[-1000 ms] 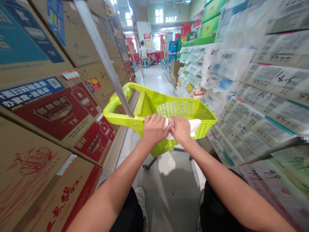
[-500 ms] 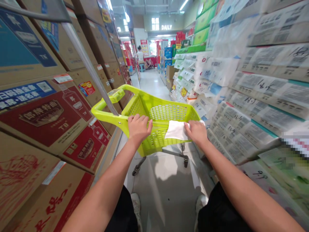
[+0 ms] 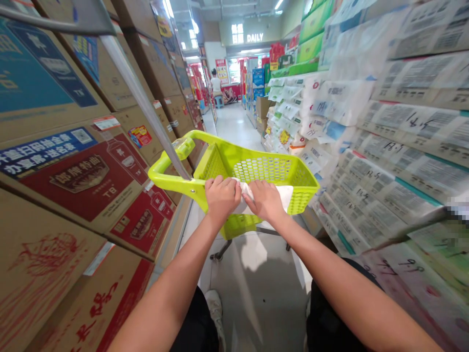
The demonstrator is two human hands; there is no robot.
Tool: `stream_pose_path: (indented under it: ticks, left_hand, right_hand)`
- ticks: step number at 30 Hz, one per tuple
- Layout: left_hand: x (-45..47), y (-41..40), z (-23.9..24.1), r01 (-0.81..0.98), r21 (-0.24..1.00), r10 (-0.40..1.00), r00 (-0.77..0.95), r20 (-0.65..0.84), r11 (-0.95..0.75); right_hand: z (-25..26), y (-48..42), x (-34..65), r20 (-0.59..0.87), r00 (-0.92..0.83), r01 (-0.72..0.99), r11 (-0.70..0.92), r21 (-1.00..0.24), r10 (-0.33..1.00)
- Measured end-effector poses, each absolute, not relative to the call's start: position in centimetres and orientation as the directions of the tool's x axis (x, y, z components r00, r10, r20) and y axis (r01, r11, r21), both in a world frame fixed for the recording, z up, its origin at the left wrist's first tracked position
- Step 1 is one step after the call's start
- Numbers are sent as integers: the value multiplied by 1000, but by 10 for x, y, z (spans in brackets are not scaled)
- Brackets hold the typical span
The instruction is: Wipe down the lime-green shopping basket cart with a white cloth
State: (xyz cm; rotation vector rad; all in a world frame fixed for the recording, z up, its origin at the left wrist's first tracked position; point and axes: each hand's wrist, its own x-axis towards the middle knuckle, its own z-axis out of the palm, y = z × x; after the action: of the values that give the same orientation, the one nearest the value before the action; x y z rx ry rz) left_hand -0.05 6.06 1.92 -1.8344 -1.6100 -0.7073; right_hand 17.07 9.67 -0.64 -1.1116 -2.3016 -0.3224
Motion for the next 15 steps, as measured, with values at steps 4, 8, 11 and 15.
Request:
stream_pose_path:
  ticks: [4, 8, 11, 15]
  left_hand:
    - [-27, 70, 22, 998, -47, 698, 70, 712, -52]
    - [-47, 78, 24, 1000, -27, 710, 28, 704, -12]
    - [-49, 83, 23, 1000, -26, 710, 10, 704, 11]
    - [-37, 87, 17, 999, -3, 680, -28, 733, 45]
  right_hand:
    - [-12, 115, 209, 537, -438, 854, 519, 0, 721]
    - [-19, 132, 253, 462, -332, 926, 378, -8, 823]
    - [-21, 138, 271, 398, -287, 945, 325, -28, 871]
    - [-18, 137, 260, 442, -278, 941, 334, -54, 853]
